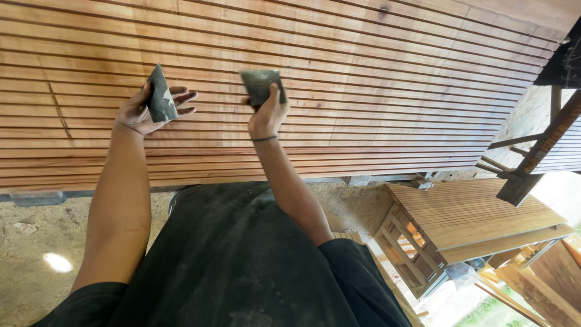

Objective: The person sands a large wooden slatted tabletop using two sanding blocks, moving back and forth along the grain. They briefly pause to apply a white substance from a can onto one sanding block using a stick, then resume sanding.

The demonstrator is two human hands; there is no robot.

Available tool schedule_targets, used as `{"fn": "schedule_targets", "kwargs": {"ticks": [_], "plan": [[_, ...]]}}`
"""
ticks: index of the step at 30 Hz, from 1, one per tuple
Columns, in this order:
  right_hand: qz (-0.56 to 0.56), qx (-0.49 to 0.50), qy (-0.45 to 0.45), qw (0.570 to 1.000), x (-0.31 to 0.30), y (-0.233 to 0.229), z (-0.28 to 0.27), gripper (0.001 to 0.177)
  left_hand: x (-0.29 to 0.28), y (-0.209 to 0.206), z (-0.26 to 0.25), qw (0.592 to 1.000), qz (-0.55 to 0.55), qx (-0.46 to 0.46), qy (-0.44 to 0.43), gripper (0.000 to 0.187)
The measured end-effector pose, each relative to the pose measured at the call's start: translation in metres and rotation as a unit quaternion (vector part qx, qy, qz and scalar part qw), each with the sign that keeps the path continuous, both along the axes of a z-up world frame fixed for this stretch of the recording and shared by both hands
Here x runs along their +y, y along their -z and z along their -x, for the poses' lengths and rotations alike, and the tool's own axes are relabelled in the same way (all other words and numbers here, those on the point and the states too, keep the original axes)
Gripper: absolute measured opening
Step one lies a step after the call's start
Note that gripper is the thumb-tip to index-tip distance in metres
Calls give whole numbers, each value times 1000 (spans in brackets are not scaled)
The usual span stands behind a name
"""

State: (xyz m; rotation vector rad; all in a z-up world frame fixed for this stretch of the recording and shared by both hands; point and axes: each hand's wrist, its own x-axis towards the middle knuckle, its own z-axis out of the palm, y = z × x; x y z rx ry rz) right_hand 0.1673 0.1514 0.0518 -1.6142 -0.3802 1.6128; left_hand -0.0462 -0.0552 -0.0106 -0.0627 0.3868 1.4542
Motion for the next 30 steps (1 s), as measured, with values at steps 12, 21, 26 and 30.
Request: {"fn": "schedule_targets", "kwargs": {"ticks": [12,21,26,30], "plan": [[-31,22,-14,999,-6,-10,-20,23,-3,1,-4,1000,6,-23,-3,46],[-30,-14,9,999,25,12,-24,25,-3,-2,-4,1000,14,1,5,49],[-7,-35,9,999,30,16,-23,25,0,-2,-2,1000,4,-14,4,47],[53,-82,-8,995,50,33,-16,22,0,-2,-2,1000,10,7,18,47]]}}
